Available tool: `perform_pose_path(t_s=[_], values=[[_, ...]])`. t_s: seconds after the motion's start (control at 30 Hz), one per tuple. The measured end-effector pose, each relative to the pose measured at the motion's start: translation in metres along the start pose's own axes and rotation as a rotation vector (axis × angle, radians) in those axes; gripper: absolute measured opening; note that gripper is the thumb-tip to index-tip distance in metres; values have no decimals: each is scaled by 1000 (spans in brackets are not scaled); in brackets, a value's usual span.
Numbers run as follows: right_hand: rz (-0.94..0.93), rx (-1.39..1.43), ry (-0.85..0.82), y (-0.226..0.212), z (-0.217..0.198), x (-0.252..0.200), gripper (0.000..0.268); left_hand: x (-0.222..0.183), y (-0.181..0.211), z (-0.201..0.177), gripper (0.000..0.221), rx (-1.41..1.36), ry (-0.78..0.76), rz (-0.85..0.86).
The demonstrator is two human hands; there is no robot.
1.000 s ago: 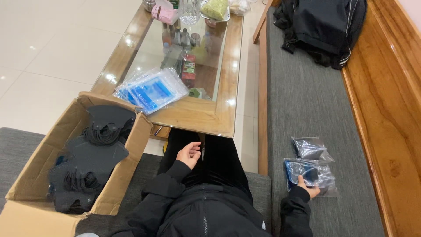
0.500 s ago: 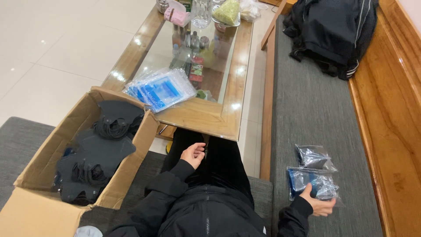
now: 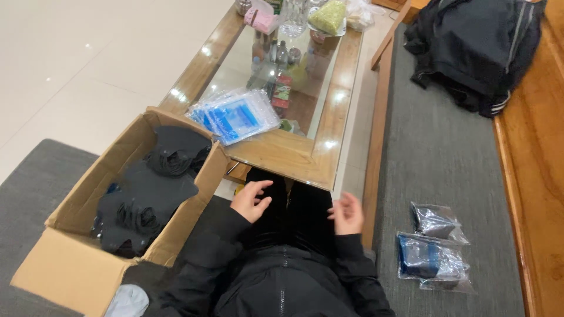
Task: Packing black face masks into individual plastic bags
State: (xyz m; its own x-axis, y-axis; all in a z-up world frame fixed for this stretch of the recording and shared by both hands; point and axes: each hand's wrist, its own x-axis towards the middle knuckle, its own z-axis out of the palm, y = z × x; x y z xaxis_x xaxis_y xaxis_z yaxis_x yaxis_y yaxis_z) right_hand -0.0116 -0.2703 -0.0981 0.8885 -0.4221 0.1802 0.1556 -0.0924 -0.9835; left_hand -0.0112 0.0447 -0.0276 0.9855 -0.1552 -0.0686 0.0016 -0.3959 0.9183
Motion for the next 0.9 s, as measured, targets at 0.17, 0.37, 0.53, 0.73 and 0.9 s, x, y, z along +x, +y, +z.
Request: perform_pose_path(t_s=[0.17, 0.37, 0.53, 0.73, 0.9], values=[[180, -58, -480, -20, 26, -36, 26, -43, 35, -69, 53, 569, 250, 282], [277, -120, -581, -20, 22, -32, 22, -125, 111, -180, 50, 991, 648, 300], [288, -110, -577, -16, 23, -32, 21, -141, 84, -248, 56, 1163, 776, 91], [269, -120, -583, -28, 24, -31, 19, -94, 72, -267, 71, 846, 432, -307], [281, -122, -575, -4, 23, -28, 20, -42, 100, -249, 82, 801, 263, -454]])
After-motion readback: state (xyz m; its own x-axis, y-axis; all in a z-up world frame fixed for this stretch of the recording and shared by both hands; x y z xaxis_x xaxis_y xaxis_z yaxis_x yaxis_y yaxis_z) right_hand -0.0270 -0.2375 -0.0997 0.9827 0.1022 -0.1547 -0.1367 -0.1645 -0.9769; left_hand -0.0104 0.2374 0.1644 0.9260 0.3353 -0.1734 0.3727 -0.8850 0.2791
